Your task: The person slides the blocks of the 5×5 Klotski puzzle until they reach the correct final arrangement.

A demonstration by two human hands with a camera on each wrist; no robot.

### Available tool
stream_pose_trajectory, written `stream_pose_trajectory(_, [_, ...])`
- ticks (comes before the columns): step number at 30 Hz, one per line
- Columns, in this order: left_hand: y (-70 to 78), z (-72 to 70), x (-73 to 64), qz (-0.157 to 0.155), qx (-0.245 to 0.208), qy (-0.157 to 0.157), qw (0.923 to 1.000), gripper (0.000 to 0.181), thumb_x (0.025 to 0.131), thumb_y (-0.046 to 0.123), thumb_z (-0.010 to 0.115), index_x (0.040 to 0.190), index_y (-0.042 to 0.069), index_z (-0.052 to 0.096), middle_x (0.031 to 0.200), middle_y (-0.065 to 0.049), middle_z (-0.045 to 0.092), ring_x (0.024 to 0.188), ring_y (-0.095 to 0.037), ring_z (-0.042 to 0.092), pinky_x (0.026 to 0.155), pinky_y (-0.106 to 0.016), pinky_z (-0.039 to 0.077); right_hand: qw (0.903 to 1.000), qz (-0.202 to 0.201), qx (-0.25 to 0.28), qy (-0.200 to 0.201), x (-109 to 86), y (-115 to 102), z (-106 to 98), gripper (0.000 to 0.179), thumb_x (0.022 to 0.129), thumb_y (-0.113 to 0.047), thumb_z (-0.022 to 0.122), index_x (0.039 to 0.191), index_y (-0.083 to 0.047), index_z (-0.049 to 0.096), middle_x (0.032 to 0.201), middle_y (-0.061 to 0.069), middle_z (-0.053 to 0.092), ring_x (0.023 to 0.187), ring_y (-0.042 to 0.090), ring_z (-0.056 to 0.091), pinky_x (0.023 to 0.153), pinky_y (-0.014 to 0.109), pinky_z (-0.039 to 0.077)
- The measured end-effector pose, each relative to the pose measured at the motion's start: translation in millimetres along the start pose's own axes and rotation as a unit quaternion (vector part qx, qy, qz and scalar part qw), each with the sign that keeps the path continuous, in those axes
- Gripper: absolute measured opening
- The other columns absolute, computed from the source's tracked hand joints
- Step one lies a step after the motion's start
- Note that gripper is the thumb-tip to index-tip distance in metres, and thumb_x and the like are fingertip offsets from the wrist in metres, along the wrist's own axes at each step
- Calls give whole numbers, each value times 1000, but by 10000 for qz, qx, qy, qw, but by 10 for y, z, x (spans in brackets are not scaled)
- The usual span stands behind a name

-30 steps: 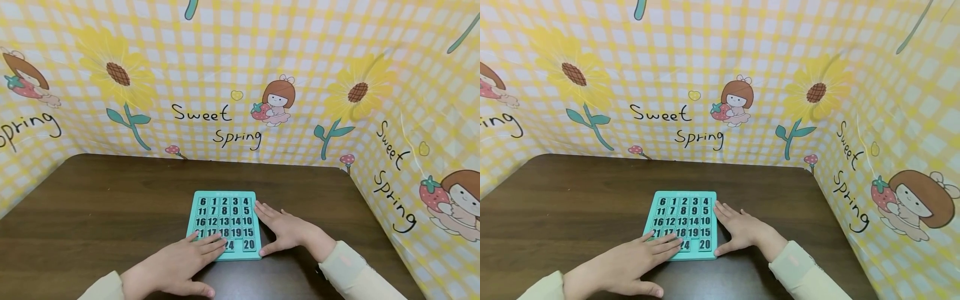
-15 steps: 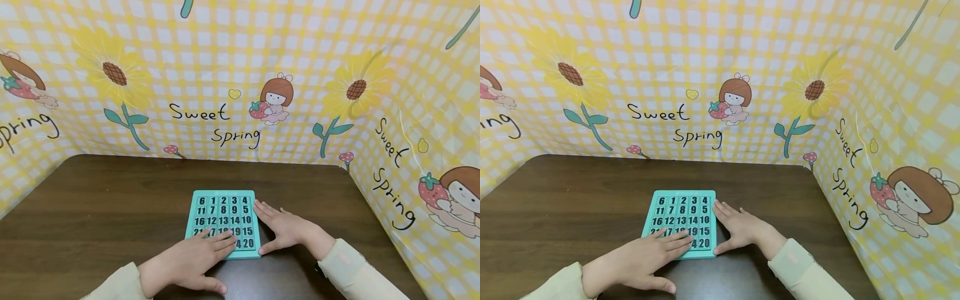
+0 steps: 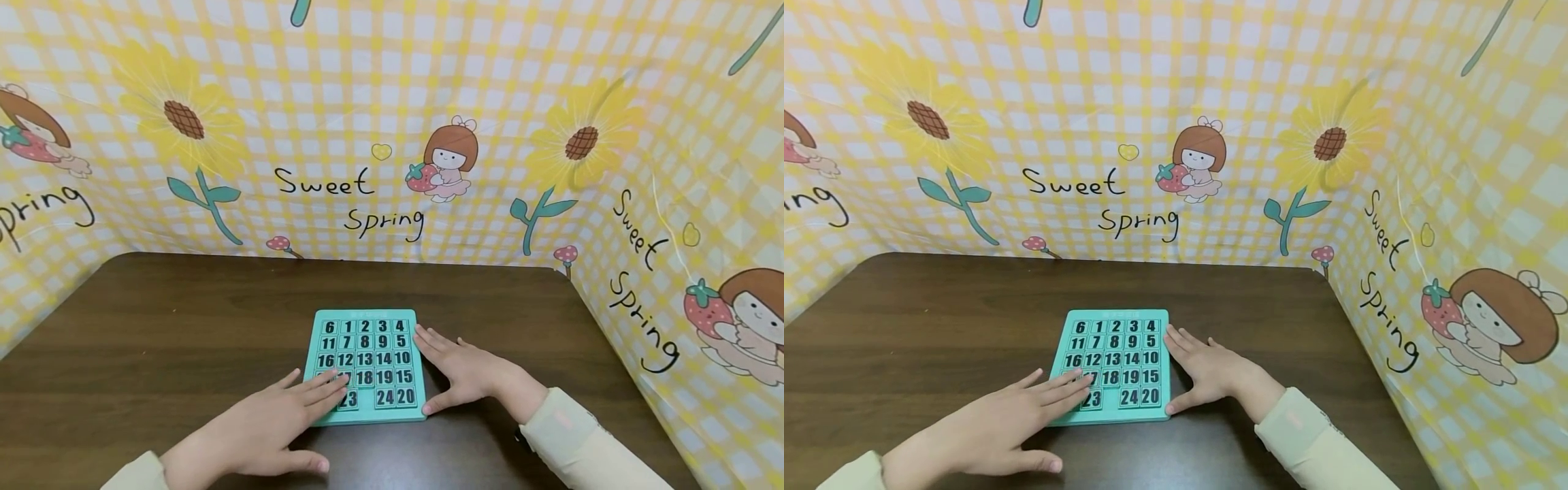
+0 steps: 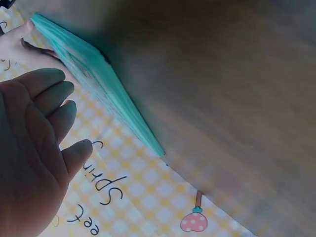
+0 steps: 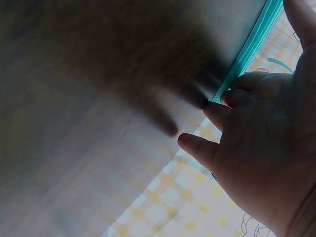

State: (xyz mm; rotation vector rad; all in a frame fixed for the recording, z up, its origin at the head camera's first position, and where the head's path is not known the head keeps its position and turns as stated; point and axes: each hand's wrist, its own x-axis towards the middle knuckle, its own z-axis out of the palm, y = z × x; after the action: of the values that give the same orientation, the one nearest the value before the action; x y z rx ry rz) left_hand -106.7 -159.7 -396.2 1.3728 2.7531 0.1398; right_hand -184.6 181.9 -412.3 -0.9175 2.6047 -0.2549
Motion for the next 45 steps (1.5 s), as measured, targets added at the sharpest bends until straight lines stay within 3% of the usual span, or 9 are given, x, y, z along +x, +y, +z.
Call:
stream_pose_trajectory(8, [12,71,-37,179,41,-67,9998,87,93,74,38,151,11,43,160,-3,38,147,-25,37,107,-61,39,10000,37,68,-5,-15,-4,3,119,78,-75,65,161,-17,4,169,-2,-5,156,22,4,119,65,19])
stream_pose_trajectory(15, [57,89,66,253,2,-166,9995,87,93,75,36,153,12,41,161,-1,37,147,-25,37,106,-62,40,10000,-3,45,19,-6,7,20,118,78,-76,64,161,-16,4,169,-1,-5,156,23,4,118,65,20])
stream_pose_trajectory(21, [68,76,204,227,-159,-484,9984,91,91,77,35,155,13,37,163,0,32,150,-23,32,110,-62,36,10000,-4,50,38,4,13,44,118,78,-75,64,161,-16,5,169,-2,-4,156,23,5,118,65,20])
stream_pose_trajectory(25, [51,94,201,243,-138,-478,9985,91,90,78,35,155,13,36,163,-1,30,150,-23,31,110,-62,36,10000,5,23,48,7,9,55,118,78,-76,64,161,-16,6,169,-2,-4,156,23,5,118,65,21])
stream_pose_trajectory(34, [-88,18,-54,235,311,615,9973,86,91,71,47,152,9,42,161,-4,36,146,-24,39,105,-61,41,10000,56,-5,-11,-8,-4,20,118,79,-74,65,161,-17,4,169,-3,-6,157,22,4,119,64,19])
stream_pose_trajectory(41, [-199,71,-375,35,591,679,9959,86,90,71,49,153,13,40,160,-4,38,145,-23,40,99,-63,44,10000,-9,0,-18,7,-21,16,118,79,-75,64,161,-18,3,169,-3,-6,156,21,3,119,65,18])
stream_pose_trajectory(45, [-240,151,-456,61,686,732,9949,87,90,71,51,154,14,38,159,-5,40,144,-23,41,96,-62,46,10000,41,-27,3,3,-10,14,118,78,-76,63,161,-17,3,169,-3,-6,157,21,4,119,65,19])
